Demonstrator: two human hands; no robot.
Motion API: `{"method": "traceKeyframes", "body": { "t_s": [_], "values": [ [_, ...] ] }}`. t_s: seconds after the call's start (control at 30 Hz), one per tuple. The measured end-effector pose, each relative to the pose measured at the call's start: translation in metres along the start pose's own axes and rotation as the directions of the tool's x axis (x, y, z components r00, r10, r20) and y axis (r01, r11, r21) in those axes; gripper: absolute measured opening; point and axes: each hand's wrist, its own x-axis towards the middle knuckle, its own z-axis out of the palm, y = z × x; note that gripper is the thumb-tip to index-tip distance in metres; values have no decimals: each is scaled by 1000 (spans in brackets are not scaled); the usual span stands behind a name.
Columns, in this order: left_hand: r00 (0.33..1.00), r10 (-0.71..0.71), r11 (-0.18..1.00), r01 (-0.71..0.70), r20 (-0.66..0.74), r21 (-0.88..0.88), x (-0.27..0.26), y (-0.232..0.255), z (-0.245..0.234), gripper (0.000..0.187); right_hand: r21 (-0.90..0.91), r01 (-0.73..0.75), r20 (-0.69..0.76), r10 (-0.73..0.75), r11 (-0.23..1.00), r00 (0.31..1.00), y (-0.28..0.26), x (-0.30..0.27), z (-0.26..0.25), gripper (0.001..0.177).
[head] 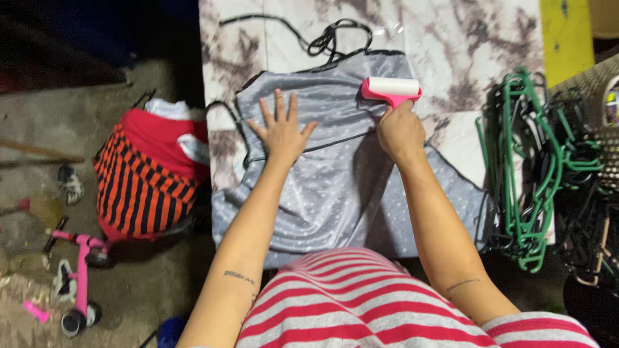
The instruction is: The person removes a grey and black polka-dotted top from a hanger, lays it on a tiled table, and uses a pink lint roller to clean the fabric. They roll the tool over the garment's surface, flip it to treat the other side, and smooth the fabric with their hands.
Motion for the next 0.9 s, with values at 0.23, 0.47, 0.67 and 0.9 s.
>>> {"method": "traceKeyframes", "body": {
  "t_s": [0.23, 0.47, 0.67, 0.9],
  "values": [
    [997, 71, 997, -70, -26, 26, 27, -1, -7, 89, -13, 40, -1, -40, 999, 999, -14, 21, -21, 45],
    [970, -159, 987, 156, -186, -27, -61, -6, 15, 96, 74, 328, 107, -335, 942, 936, -78, -54, 16, 38],
    [941, -220, 789, 327, -258, 519, -84, -12, 29, 79, 170, 448, 187, -476, 877, 860, -113, -80, 90, 32],
    [954, -290, 956, 292, -80, 6, -86, -5, 7, 108, 251, 529, 32, -553, 811, 832, -175, -3, 119, 32]
  ]
}}
